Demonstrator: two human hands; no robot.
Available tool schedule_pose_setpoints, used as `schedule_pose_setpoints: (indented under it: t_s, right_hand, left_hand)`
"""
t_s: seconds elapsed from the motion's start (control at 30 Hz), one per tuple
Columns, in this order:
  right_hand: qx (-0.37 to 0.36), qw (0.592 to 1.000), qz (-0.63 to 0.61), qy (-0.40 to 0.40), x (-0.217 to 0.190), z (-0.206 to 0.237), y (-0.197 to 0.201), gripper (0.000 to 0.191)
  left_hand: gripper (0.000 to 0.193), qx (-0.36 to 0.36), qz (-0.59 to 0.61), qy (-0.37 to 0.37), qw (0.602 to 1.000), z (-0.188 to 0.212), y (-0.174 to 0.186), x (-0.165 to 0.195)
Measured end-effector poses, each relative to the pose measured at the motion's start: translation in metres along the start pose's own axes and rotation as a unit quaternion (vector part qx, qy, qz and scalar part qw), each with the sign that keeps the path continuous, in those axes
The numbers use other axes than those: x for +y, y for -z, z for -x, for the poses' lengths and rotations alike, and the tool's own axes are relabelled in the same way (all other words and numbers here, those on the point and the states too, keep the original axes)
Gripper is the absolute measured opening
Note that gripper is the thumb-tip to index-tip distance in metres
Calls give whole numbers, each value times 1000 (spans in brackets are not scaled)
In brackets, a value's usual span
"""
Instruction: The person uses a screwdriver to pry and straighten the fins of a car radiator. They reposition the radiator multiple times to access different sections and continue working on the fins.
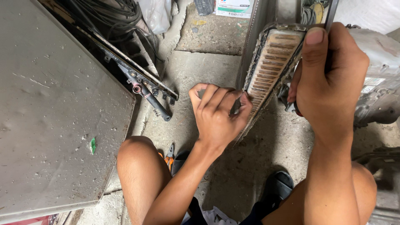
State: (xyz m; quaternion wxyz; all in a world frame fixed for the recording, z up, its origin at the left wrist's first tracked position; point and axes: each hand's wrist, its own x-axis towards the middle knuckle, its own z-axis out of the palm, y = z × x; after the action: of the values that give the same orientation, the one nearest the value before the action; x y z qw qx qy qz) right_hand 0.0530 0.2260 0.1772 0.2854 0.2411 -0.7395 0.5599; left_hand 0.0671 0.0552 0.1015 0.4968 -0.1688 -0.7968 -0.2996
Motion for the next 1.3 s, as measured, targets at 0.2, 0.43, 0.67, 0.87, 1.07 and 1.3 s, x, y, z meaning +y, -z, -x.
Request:
schedule_pose_setpoints:
  t_s: [0.2, 0.43, 0.67, 0.87, 1.07, 1.3]
  right_hand:
    - [-10, 1000, -4, 22, 0, 0, 1, 48]
    - [-8, 1000, 2, 24, 0, 0, 1, 48]
    - [-7, 1000, -5, 19, 0, -1, 0, 48]
    - [-6, 1000, 7, -2, -2, -1, 2, 50]
    - [-2, 1000, 17, -4, -3, -1, 2, 49]
    - [2, 1000, 5, -10, -2, -1, 2, 49]
  left_hand:
    - [8, -10, 25, 24, 999, 1, 4, 1]
    - [14, 2, 38, 18, 999, -3, 3, 0]
    - [6, 3, 48, 20, 999, -3, 3, 2]
    - [7, 13, 39, -2, 999, -1, -3, 3]
    - [11, 26, 45, -24, 998, 1, -8, -2]
    - [14, 33, 58, -23, 998, 1, -6, 0]
